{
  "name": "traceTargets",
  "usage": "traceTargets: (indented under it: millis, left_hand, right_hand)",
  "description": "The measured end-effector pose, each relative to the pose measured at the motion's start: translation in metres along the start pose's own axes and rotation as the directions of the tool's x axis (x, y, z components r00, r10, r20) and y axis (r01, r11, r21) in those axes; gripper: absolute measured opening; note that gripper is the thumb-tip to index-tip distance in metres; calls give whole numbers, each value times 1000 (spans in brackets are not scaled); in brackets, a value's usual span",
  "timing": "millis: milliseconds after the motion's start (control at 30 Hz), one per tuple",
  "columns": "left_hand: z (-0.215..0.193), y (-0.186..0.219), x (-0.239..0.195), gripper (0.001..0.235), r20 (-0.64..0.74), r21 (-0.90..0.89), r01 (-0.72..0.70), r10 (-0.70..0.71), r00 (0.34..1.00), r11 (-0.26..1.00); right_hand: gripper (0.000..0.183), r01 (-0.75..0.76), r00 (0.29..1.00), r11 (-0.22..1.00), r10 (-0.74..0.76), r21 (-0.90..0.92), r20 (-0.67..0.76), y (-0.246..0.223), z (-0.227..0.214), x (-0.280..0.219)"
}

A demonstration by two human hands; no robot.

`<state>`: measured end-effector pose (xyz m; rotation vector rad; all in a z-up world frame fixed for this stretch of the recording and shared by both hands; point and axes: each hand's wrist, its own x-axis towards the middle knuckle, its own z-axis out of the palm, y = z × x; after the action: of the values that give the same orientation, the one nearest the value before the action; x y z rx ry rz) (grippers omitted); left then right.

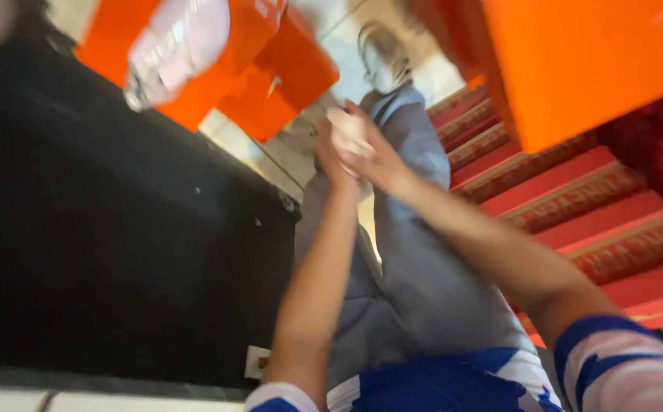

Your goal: Cleaning and organizing shoeboxes using a cloth

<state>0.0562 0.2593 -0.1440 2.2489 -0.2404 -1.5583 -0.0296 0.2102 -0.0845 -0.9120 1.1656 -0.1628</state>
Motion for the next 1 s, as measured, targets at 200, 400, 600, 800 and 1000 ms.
traceTargets:
  millis: [200,400,600,800,1000]
  left_hand:
    - [21,130,-103,60,-61,-553,-475,535,843,685]
    - [76,163,-51,72,113,-462,-288,377,919,839]
    - [125,185,-44,73,47,-549,-270,351,935,791]
    - [111,186,-56,73,93,-584,-265,388,917,767]
    - [109,185,-60,100,300,-525,-25,212,930,851]
  right_hand:
    - [63,271,809,899,-406,-343,-426,-116,-79,-113]
    - [75,-222,718,618,-420,-754,-556,-118,-200,-96]
    - [74,-386,616,483,-499,-786,-609,-121,-207,-7]
    - [70,-121,796,420,-500,-899,-341,-99,-233,-47]
    - [57,-181,705,324,-616,-929,-352,-206,-302,10]
